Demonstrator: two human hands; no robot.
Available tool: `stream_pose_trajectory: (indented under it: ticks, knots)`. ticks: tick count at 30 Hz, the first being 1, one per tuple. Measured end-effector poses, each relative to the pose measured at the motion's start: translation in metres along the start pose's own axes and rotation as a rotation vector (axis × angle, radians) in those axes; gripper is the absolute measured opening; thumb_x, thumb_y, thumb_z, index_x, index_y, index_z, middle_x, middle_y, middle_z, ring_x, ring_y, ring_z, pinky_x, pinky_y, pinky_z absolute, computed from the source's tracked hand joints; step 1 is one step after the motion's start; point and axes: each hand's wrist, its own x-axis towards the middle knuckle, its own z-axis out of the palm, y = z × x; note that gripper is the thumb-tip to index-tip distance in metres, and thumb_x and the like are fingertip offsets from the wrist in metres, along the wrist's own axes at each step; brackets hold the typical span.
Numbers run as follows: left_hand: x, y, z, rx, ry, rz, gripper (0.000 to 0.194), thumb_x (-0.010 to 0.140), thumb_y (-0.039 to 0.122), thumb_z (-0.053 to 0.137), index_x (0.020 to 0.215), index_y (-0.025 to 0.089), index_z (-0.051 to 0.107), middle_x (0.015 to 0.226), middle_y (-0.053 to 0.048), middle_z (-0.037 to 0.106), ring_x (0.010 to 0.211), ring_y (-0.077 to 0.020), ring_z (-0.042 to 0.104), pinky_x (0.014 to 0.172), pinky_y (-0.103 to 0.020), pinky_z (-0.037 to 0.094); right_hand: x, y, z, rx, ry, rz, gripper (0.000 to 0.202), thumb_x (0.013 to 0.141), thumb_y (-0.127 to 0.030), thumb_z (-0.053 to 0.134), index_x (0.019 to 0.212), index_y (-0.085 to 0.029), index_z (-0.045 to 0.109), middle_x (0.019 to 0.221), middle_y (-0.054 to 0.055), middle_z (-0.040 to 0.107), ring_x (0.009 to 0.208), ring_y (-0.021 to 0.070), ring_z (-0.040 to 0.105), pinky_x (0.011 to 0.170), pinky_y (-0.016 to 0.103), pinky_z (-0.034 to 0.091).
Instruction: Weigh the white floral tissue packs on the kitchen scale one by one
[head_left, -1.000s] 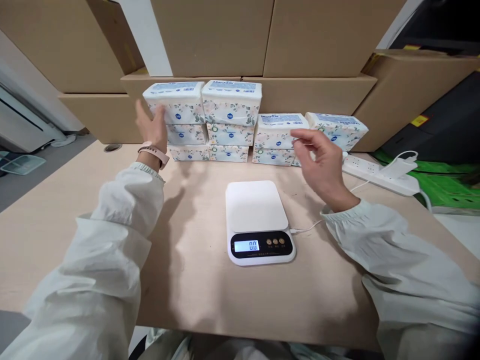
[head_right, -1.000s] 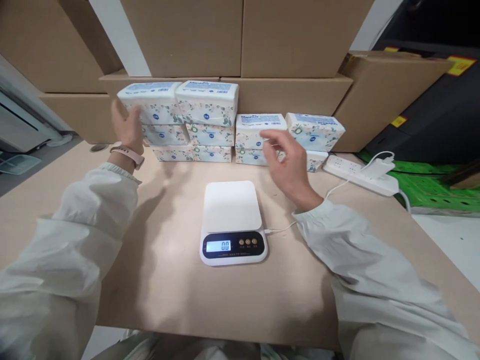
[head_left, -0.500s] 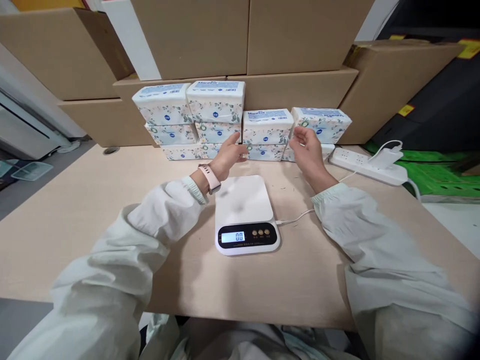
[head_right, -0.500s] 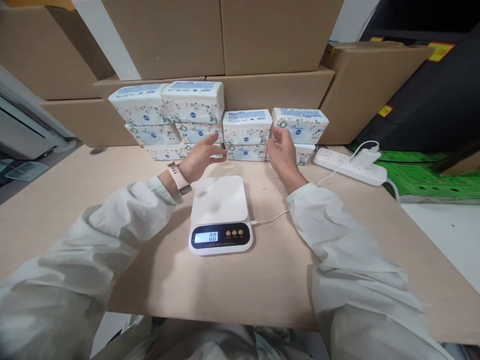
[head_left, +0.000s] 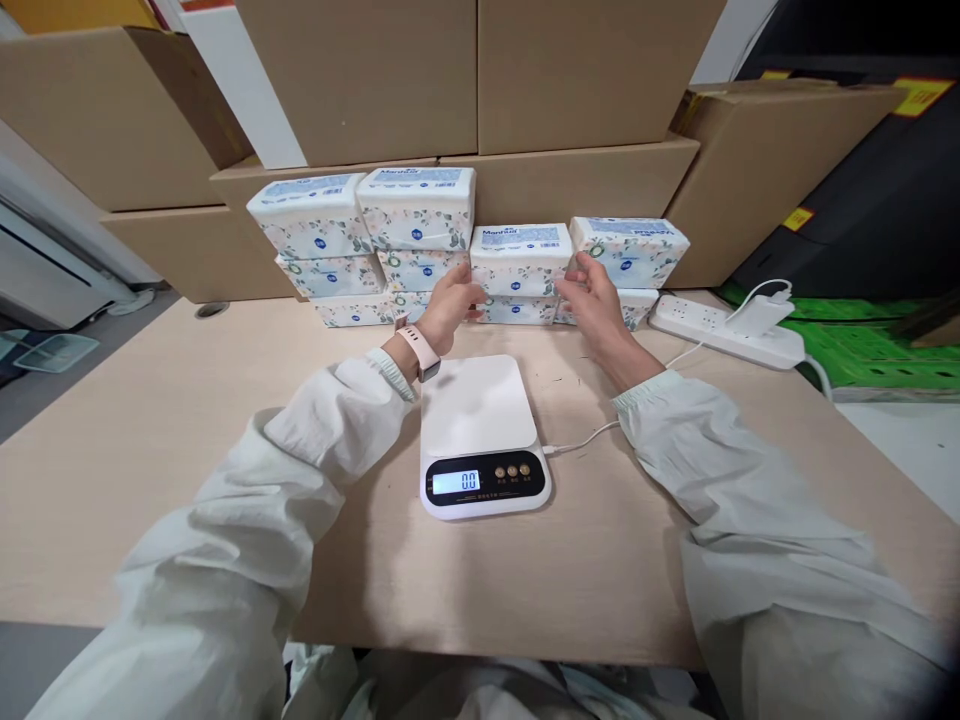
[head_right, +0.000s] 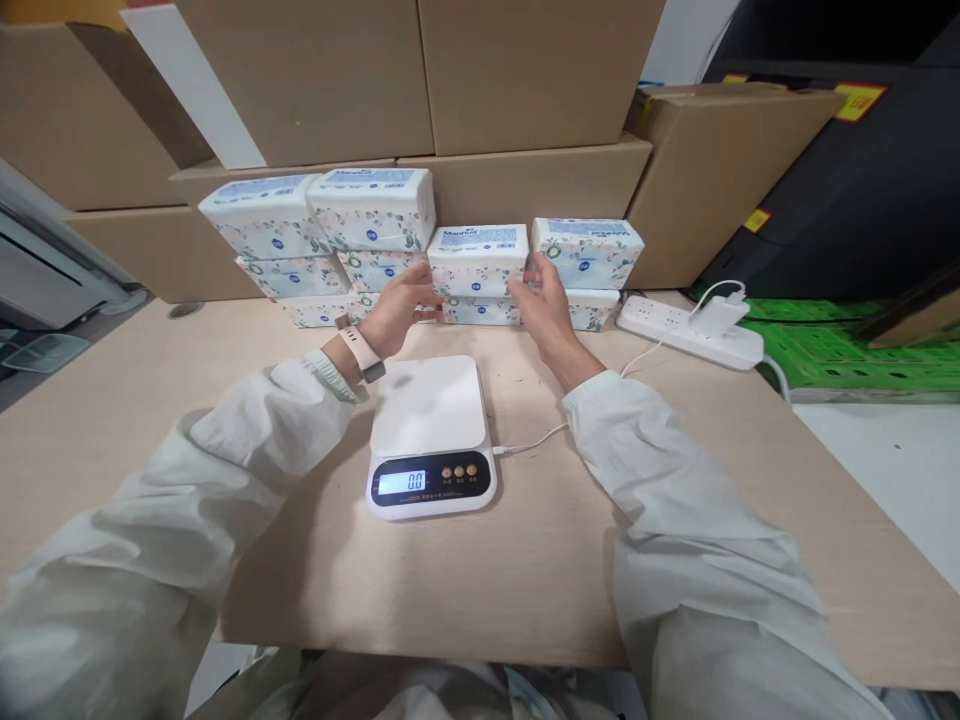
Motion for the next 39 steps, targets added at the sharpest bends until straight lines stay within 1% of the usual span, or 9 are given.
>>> stream_pose_trajectory:
  ticks: [4,8,13,18,25,28,33,36,39]
  knots:
    - [-0.004,-0.003,-0.003,0.025,-0.005,0.045,0.061,0.072,0.018,0.062,0.132,0.014,0.068,0.137,-0.014,0.070,0.132,-0.0306,0.063,0.115,-0.047,0.050,-0.006,-0.005,-0.001,0.004,0.079,-0.005,0.047,0.096,-0.061,0.064,0.128,-0.027,0.066,0.131,0.009,0.070,0.125,0.0249,0.066,0.112,0.050,0.056]
    - [-0.025,0.001,-0.004,-0.006,-0.145,0.104,0.059,0.077,0.017,0.060,0.136,0.015,0.068,0.147,-0.011,0.067,0.144,-0.0302,0.055,0.127,-0.047,0.040,-0.028,-0.024,0.000,0.023,-0.003,-0.066,0.049,0.098,-0.069,0.059,0.127,-0.028,0.062,0.132,0.008,0.071,0.126,0.0240,0.067,0.110,0.048,0.059]
    - [-0.083,0.010,-0.026,0.012,-0.275,0.258,0.059,0.083,0.018,0.069,0.142,0.021,0.068,0.161,-0.006,0.059,0.155,-0.0311,0.047,0.133,-0.049,0.035,-0.091,-0.071,-0.029,0.037,-0.098,-0.082,0.044,0.101,-0.060,0.063,0.134,-0.031,0.061,0.147,0.008,0.069,0.140,0.0289,0.065,0.121,0.056,0.053]
    - [-0.149,0.006,-0.054,0.045,-0.274,0.237,0.056,0.088,0.021,0.076,0.142,0.036,0.071,0.164,0.001,0.056,0.160,-0.0355,0.043,0.125,-0.056,0.049,-0.166,-0.110,-0.055,0.061,-0.251,-0.039,0.043,0.102,-0.052,0.067,0.140,-0.037,0.059,0.156,0.005,0.064,0.151,0.0303,0.058,0.126,0.058,0.051]
    - [-0.213,-0.030,-0.080,0.087,-0.121,0.260,0.060,0.094,0.030,0.079,0.151,0.043,0.065,0.166,0.000,0.054,0.157,-0.0364,0.048,0.124,-0.058,0.053,-0.218,-0.107,-0.048,0.025,-0.468,-0.052,0.057,0.104,-0.048,0.065,0.156,-0.039,0.045,0.167,0.006,0.053,0.154,0.0293,0.054,0.130,0.063,0.045]
    - [-0.221,-0.046,-0.085,0.112,-0.090,0.261,0.060,0.096,0.032,0.078,0.153,0.042,0.063,0.167,-0.003,0.053,0.155,-0.0363,0.050,0.124,-0.059,0.052,-0.224,-0.101,-0.048,-0.015,-0.516,-0.045,0.062,0.103,-0.049,0.066,0.160,-0.040,0.043,0.167,0.006,0.054,0.155,0.0318,0.052,0.130,0.065,0.045]
    - [-0.216,-0.063,-0.087,0.150,-0.143,0.297,0.061,0.101,0.030,0.073,0.158,0.043,0.057,0.168,-0.003,0.052,0.156,-0.0333,0.049,0.126,-0.059,0.049,-0.226,-0.090,-0.051,-0.067,-0.517,-0.048,0.064,0.103,-0.050,0.065,0.162,-0.040,0.043,0.168,0.006,0.053,0.156,0.0323,0.051,0.129,0.066,0.044]
    - [-0.212,-0.069,-0.086,0.157,-0.144,0.314,0.062,0.102,0.029,0.070,0.160,0.045,0.053,0.170,-0.002,0.049,0.158,-0.0324,0.046,0.128,-0.060,0.046,-0.225,-0.084,-0.054,-0.075,-0.422,-0.064,0.059,0.103,-0.050,0.065,0.159,-0.040,0.048,0.168,0.004,0.054,0.157,0.0311,0.050,0.132,0.065,0.040]
    - [-0.208,-0.077,-0.089,0.136,-0.058,0.347,0.065,0.100,0.030,0.072,0.161,0.044,0.053,0.171,-0.002,0.047,0.159,-0.0323,0.045,0.127,-0.058,0.048,-0.224,-0.080,-0.057,-0.043,-0.230,-0.066,0.046,0.105,-0.050,0.062,0.150,-0.041,0.059,0.160,0.002,0.062,0.152,0.0304,0.056,0.132,0.064,0.041]
